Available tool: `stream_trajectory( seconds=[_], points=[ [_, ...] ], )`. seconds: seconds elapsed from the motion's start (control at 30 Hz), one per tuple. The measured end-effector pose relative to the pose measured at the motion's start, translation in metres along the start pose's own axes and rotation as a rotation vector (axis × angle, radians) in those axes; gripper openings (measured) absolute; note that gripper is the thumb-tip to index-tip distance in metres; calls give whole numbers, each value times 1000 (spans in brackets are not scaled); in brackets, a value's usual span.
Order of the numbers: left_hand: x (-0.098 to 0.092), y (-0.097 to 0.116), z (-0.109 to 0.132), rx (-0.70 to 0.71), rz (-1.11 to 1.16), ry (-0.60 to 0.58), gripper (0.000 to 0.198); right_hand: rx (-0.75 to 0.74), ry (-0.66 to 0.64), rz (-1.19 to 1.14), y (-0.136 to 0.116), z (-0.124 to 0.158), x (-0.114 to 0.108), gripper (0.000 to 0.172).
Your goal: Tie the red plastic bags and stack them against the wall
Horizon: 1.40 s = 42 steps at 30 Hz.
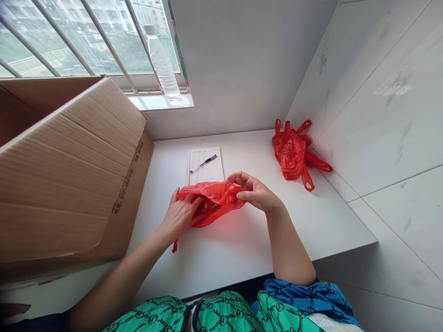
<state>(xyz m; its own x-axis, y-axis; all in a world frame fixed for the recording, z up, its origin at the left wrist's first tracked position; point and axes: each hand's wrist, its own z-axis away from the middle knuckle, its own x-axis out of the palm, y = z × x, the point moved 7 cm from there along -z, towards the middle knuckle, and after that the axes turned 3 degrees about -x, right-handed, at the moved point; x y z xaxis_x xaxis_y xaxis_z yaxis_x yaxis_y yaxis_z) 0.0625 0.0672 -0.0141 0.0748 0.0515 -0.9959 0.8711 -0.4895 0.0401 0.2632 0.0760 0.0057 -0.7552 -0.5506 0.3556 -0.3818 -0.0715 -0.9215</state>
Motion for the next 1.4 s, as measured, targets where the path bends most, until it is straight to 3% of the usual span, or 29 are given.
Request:
stream_trajectory(
  seconds=[0.17,0.4,0.57,0.67,1.03,1.4],
  points=[
    [0,4,2,27,0,91,11,8,5,-5,1,1,0,42],
    [-19,-9,7,45,85,277,22,4,4,10,1,0,-1,42],
    [-39,-17,16,235,206,493,28,7,15,9,1,0,-1,42],
    [-47,-16,21,332,192,565,33,12,17,11,1,0,-1,41],
    [-42,-17,23,408,309,555,46,33,6,40,3,1,-2,40],
    [-33,-20,20,383,299,506,41,49,7,46,6,2,-4,41]
  ],
)
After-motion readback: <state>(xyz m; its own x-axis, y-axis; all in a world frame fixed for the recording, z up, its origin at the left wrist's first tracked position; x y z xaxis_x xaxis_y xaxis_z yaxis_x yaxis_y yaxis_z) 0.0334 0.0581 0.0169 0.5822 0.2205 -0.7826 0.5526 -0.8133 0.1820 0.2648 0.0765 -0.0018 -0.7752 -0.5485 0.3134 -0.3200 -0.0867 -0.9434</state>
